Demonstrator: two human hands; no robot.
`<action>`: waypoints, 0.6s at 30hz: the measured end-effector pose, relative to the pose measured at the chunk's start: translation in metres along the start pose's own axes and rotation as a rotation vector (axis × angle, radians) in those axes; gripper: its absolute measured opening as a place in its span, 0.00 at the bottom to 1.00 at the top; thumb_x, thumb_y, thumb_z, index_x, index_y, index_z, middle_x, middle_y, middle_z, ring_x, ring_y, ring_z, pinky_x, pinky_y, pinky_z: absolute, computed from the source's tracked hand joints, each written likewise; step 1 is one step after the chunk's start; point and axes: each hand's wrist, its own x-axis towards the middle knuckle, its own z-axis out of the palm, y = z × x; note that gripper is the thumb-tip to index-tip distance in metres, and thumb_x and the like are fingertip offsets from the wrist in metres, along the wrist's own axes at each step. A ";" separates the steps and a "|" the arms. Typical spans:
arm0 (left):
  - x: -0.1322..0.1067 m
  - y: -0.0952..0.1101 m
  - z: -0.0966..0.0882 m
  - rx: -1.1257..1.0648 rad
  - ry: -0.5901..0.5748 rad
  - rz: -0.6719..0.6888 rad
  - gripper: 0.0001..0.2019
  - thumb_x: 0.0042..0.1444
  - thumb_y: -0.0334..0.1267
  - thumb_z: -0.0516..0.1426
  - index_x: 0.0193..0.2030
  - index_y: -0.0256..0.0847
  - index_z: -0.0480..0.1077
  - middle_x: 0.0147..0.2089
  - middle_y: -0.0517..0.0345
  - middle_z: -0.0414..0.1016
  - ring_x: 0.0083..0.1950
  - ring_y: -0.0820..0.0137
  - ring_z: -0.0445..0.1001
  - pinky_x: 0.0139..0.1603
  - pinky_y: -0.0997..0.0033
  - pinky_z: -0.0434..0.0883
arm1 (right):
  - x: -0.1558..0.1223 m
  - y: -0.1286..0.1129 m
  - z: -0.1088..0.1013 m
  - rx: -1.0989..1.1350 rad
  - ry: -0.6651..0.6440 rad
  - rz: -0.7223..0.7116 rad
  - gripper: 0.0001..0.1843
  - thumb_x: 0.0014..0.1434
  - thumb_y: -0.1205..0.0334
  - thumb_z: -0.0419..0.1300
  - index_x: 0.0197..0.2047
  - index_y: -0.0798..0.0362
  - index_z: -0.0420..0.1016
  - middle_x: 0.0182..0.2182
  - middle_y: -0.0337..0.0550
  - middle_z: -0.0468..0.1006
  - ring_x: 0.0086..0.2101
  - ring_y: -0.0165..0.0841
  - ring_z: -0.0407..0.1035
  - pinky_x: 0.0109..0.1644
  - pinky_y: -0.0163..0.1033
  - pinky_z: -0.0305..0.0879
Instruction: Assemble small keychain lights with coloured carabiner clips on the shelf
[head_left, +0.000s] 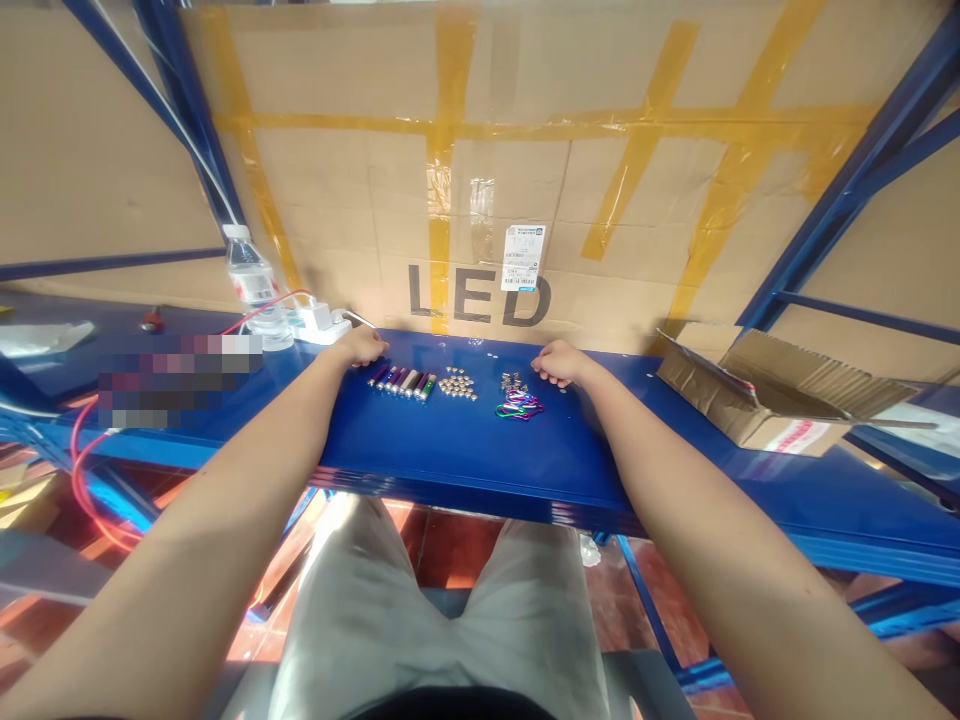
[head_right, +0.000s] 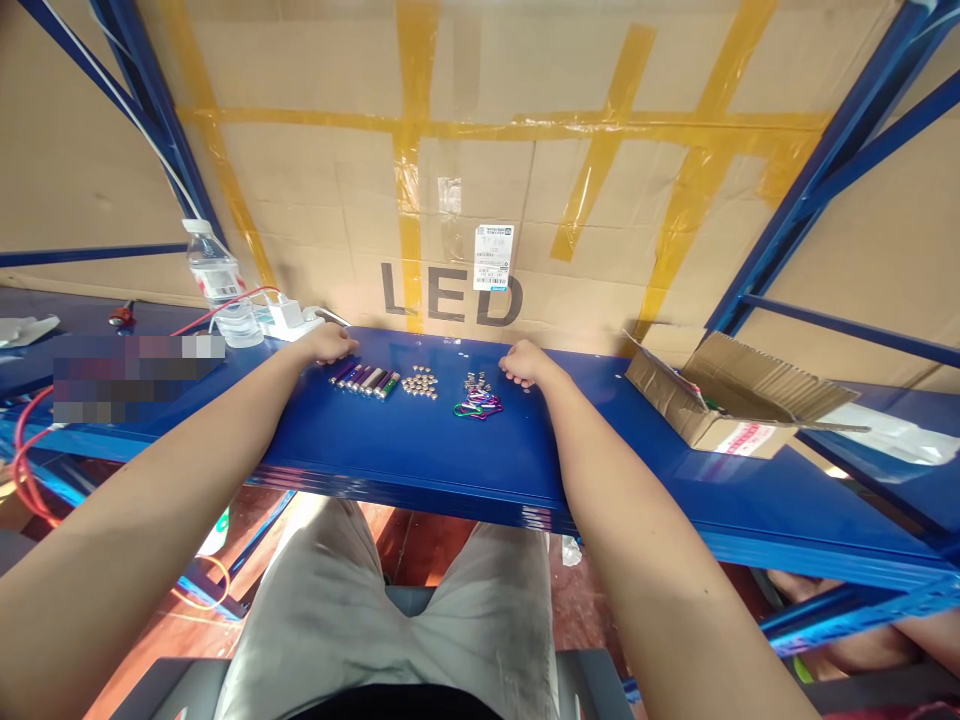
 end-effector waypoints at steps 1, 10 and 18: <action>0.000 -0.001 0.001 -0.010 0.010 0.002 0.13 0.56 0.47 0.59 0.31 0.38 0.72 0.20 0.54 0.69 0.21 0.68 0.67 0.25 0.70 0.68 | 0.001 0.002 0.000 -0.010 -0.002 -0.012 0.12 0.66 0.69 0.59 0.29 0.56 0.68 0.20 0.37 0.69 0.16 0.24 0.58 0.18 0.33 0.58; -0.005 0.006 0.001 0.043 0.011 0.032 0.10 0.52 0.45 0.60 0.31 0.39 0.71 0.21 0.53 0.70 0.22 0.66 0.69 0.23 0.70 0.65 | 0.005 0.001 0.002 -0.164 -0.040 -0.077 0.09 0.64 0.63 0.63 0.32 0.56 0.70 0.21 0.37 0.70 0.15 0.25 0.59 0.18 0.34 0.59; -0.008 0.015 -0.002 0.025 -0.044 0.030 0.10 0.49 0.44 0.63 0.29 0.39 0.70 0.24 0.49 0.74 0.25 0.66 0.73 0.23 0.72 0.67 | 0.009 0.003 0.003 -0.228 -0.052 -0.100 0.09 0.64 0.61 0.64 0.34 0.55 0.71 0.22 0.38 0.72 0.16 0.27 0.62 0.20 0.34 0.61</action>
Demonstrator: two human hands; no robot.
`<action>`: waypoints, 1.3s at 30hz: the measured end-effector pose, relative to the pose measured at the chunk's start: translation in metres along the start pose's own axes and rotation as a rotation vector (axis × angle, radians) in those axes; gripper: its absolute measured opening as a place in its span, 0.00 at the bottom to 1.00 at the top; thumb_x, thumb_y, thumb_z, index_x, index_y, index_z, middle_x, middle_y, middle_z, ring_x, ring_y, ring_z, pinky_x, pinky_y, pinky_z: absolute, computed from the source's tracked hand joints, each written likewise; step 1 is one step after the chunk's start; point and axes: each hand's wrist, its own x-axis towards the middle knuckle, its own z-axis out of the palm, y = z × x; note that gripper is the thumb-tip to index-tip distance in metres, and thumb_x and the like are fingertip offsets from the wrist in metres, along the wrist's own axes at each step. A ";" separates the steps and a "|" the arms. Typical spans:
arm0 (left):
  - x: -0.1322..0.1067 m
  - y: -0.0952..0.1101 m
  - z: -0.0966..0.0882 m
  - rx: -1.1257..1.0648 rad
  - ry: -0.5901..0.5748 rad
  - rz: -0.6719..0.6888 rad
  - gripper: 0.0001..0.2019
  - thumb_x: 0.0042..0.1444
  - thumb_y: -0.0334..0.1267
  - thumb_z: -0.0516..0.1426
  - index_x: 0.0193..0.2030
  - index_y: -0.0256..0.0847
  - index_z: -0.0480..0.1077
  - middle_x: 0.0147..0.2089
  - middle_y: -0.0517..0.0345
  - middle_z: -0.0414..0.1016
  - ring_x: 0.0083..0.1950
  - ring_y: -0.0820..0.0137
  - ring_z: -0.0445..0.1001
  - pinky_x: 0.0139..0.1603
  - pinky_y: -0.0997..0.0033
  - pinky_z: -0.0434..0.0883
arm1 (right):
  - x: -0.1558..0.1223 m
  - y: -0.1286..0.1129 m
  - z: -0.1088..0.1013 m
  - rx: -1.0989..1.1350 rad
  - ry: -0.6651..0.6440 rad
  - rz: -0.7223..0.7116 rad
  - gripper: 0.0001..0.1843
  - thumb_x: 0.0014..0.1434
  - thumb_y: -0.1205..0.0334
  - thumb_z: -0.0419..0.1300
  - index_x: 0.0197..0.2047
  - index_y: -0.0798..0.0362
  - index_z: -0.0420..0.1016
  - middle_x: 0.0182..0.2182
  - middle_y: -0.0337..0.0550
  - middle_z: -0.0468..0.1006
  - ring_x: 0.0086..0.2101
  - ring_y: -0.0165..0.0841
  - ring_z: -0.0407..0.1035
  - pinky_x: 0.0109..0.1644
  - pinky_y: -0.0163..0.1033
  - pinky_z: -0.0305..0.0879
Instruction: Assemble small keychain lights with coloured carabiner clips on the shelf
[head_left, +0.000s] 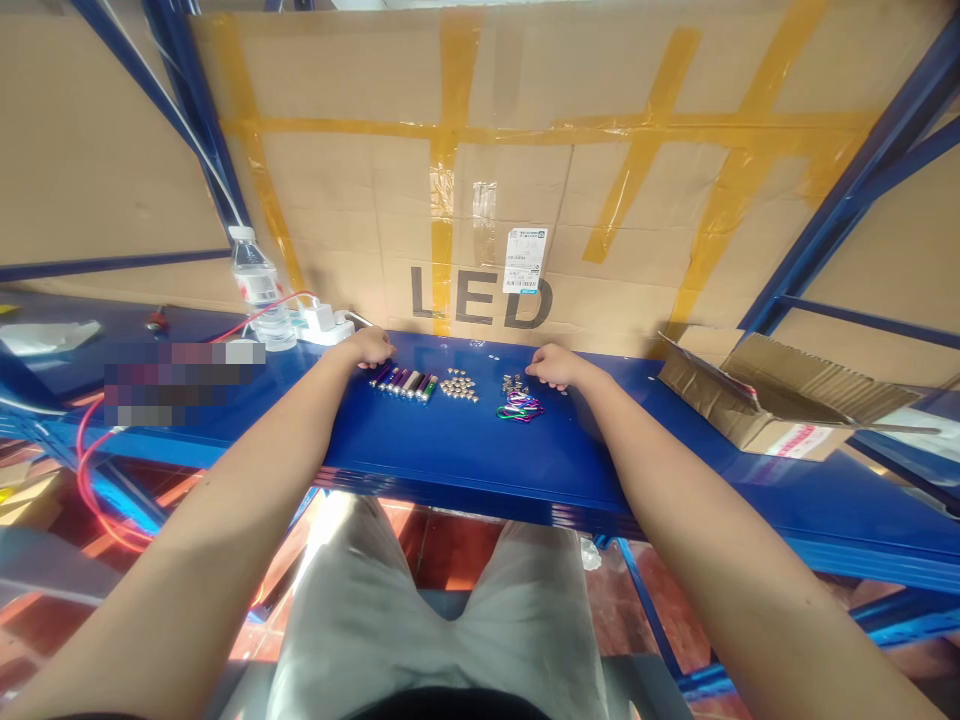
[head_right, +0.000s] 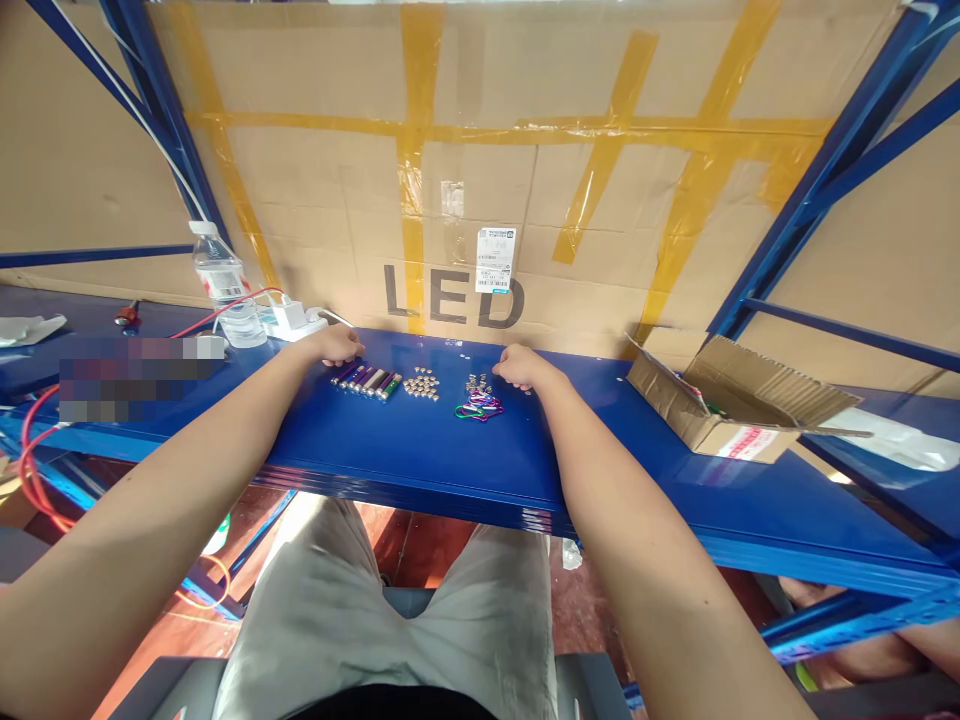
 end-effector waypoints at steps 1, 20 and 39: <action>0.000 0.002 0.000 -0.014 -0.010 0.009 0.10 0.49 0.43 0.63 0.28 0.39 0.70 0.26 0.48 0.75 0.26 0.66 0.73 0.23 0.73 0.68 | 0.000 0.000 0.000 -0.001 0.000 -0.002 0.09 0.64 0.60 0.65 0.34 0.55 0.71 0.22 0.38 0.71 0.16 0.26 0.62 0.20 0.34 0.60; -0.010 0.030 0.002 -0.020 -0.095 0.391 0.17 0.49 0.45 0.61 0.45 0.43 0.78 0.49 0.54 0.83 0.47 0.63 0.80 0.44 0.73 0.73 | -0.009 -0.012 0.001 -0.065 -0.002 0.016 0.08 0.62 0.60 0.64 0.36 0.56 0.73 0.24 0.43 0.74 0.19 0.29 0.66 0.22 0.34 0.64; -0.059 0.058 -0.010 0.034 -0.481 0.560 0.41 0.37 0.49 0.71 0.61 0.43 0.73 0.59 0.49 0.78 0.53 0.58 0.77 0.49 0.69 0.72 | -0.024 -0.033 0.002 -0.076 0.003 0.097 0.06 0.63 0.62 0.62 0.38 0.57 0.72 0.20 0.43 0.71 0.19 0.31 0.66 0.24 0.37 0.65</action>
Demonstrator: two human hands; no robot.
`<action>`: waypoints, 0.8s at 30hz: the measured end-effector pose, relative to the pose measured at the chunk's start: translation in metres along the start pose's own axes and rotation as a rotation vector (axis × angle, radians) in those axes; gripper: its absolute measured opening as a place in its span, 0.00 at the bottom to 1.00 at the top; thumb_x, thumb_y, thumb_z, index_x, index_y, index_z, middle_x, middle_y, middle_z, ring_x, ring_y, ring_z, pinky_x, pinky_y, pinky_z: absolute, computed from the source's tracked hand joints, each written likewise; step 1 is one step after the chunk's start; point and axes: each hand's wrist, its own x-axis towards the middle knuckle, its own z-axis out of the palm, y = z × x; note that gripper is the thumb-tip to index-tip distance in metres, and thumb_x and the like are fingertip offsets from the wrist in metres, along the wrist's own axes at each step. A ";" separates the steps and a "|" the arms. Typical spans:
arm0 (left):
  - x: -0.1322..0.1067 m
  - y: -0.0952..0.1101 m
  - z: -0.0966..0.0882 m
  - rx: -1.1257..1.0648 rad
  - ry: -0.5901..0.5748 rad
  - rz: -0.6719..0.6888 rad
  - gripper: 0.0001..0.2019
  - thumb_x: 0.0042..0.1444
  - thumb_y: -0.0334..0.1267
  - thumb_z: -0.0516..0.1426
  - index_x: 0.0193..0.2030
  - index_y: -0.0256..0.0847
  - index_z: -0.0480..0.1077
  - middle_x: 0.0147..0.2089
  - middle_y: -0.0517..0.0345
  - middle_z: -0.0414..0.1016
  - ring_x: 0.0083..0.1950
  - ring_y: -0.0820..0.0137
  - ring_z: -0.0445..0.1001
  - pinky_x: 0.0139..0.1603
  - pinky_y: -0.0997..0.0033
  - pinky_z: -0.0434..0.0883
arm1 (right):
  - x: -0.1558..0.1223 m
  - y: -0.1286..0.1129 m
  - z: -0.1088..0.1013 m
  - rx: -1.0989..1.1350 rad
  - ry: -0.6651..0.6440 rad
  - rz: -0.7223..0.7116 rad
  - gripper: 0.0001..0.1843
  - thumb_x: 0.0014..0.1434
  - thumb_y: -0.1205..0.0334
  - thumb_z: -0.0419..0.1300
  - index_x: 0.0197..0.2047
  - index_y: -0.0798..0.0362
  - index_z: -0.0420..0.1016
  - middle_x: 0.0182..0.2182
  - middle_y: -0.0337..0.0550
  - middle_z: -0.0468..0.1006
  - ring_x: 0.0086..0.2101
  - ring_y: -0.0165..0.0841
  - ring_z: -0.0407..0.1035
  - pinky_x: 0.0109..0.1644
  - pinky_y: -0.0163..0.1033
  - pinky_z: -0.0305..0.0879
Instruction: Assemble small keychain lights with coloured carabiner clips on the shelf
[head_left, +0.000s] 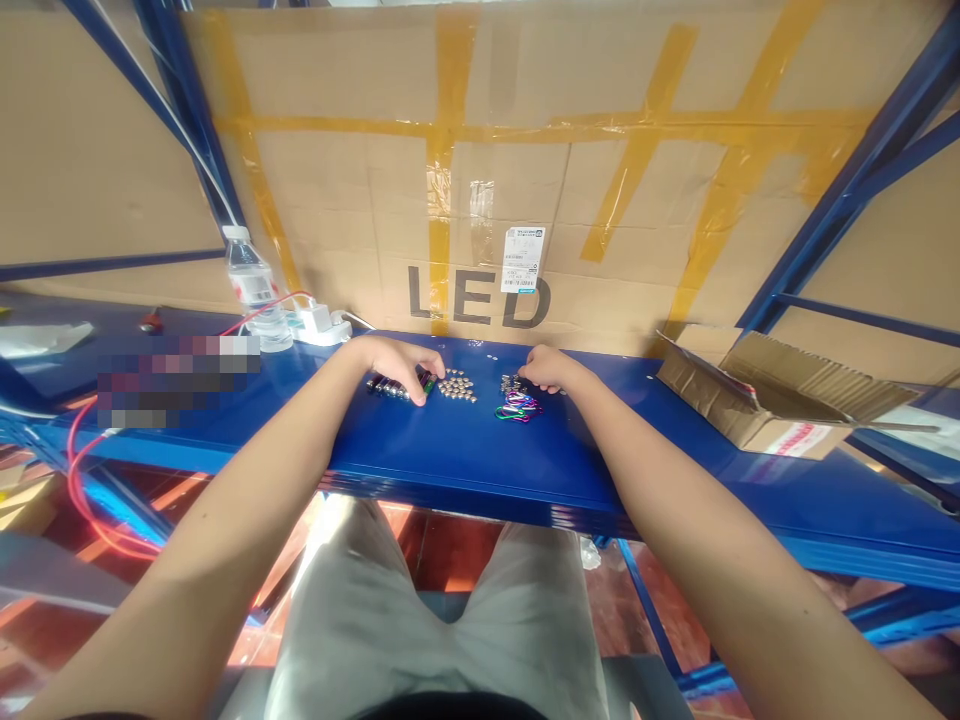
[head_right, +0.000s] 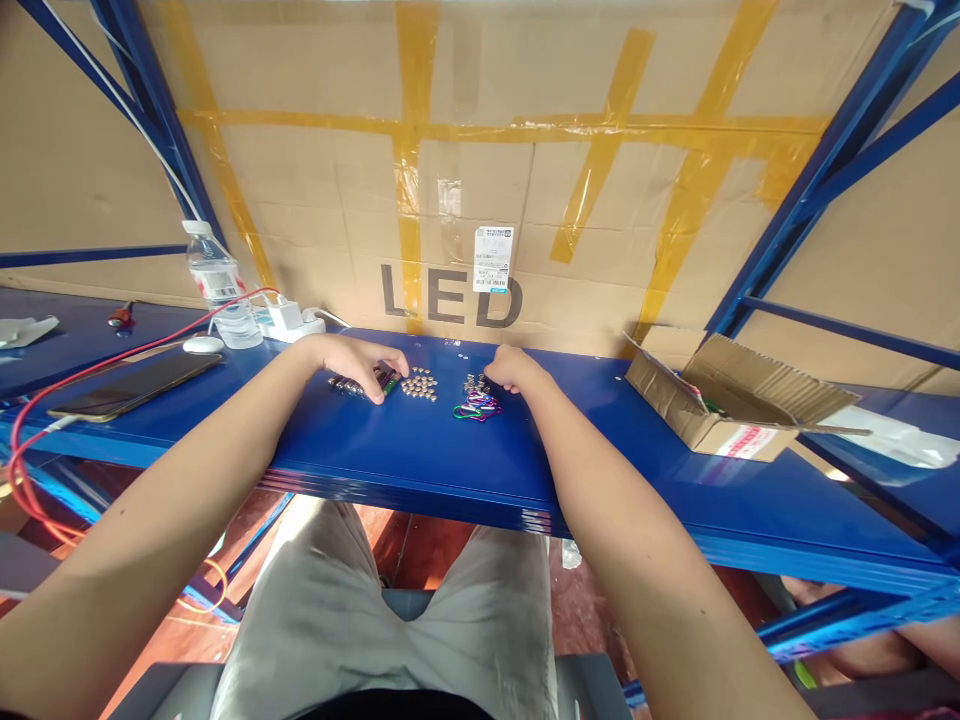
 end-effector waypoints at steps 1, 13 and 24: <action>0.001 0.000 0.001 -0.001 0.017 0.010 0.38 0.37 0.48 0.71 0.59 0.43 0.74 0.57 0.50 0.78 0.52 0.58 0.77 0.49 0.69 0.72 | 0.000 0.000 0.000 0.005 -0.001 0.001 0.06 0.62 0.63 0.63 0.37 0.57 0.72 0.20 0.43 0.71 0.20 0.31 0.66 0.24 0.37 0.65; 0.022 -0.006 0.011 -0.146 0.581 0.058 0.24 0.48 0.51 0.67 0.48 0.41 0.73 0.52 0.50 0.78 0.49 0.61 0.77 0.49 0.65 0.72 | 0.000 -0.001 -0.003 0.122 0.420 -0.064 0.04 0.59 0.66 0.61 0.31 0.53 0.72 0.30 0.48 0.77 0.31 0.38 0.71 0.36 0.40 0.64; 0.054 0.036 0.049 -0.004 0.908 0.457 0.23 0.51 0.36 0.66 0.53 0.42 0.67 0.50 0.52 0.71 0.45 0.64 0.72 0.48 0.59 0.72 | -0.021 -0.046 0.016 0.595 0.205 -0.468 0.10 0.61 0.62 0.62 0.29 0.55 0.77 0.26 0.43 0.79 0.28 0.32 0.71 0.35 0.37 0.65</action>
